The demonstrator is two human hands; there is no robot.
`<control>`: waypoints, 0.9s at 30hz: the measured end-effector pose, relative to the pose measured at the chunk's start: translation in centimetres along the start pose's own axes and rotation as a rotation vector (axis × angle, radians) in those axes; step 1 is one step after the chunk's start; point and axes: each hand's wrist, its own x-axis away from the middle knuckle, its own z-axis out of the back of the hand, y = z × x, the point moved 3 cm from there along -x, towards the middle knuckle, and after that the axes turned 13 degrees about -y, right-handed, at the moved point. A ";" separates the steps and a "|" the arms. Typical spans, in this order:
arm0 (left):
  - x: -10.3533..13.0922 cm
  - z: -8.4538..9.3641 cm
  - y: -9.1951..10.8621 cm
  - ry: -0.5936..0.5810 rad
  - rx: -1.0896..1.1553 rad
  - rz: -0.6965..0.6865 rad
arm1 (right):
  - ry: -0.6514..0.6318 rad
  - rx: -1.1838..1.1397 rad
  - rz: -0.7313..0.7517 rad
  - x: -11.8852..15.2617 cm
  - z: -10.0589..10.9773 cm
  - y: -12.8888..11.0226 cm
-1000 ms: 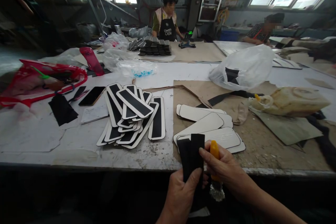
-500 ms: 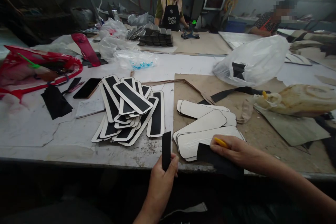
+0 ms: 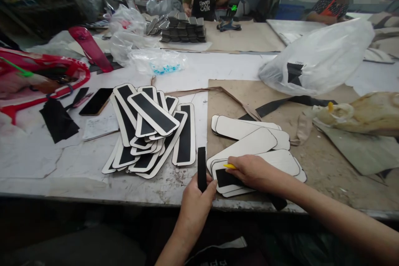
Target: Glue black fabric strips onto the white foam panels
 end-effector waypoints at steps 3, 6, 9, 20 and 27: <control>-0.3 -0.1 0.5 0.041 -0.057 0.033 | -0.004 0.037 -0.006 -0.1 0.1 -0.1; -0.5 -0.4 1.0 0.064 -0.129 0.038 | 0.001 0.061 -0.011 -0.2 0.2 -0.5; -0.7 -0.6 1.3 0.073 -0.178 0.028 | 0.014 0.063 -0.010 0.2 0.4 -0.7; -1.1 -0.7 0.7 0.017 -0.050 0.097 | 0.088 -0.242 -0.273 8.6 -1.1 10.0; -1.1 -0.7 0.5 0.048 -0.021 0.146 | 0.264 -0.170 -0.443 7.6 -1.1 10.8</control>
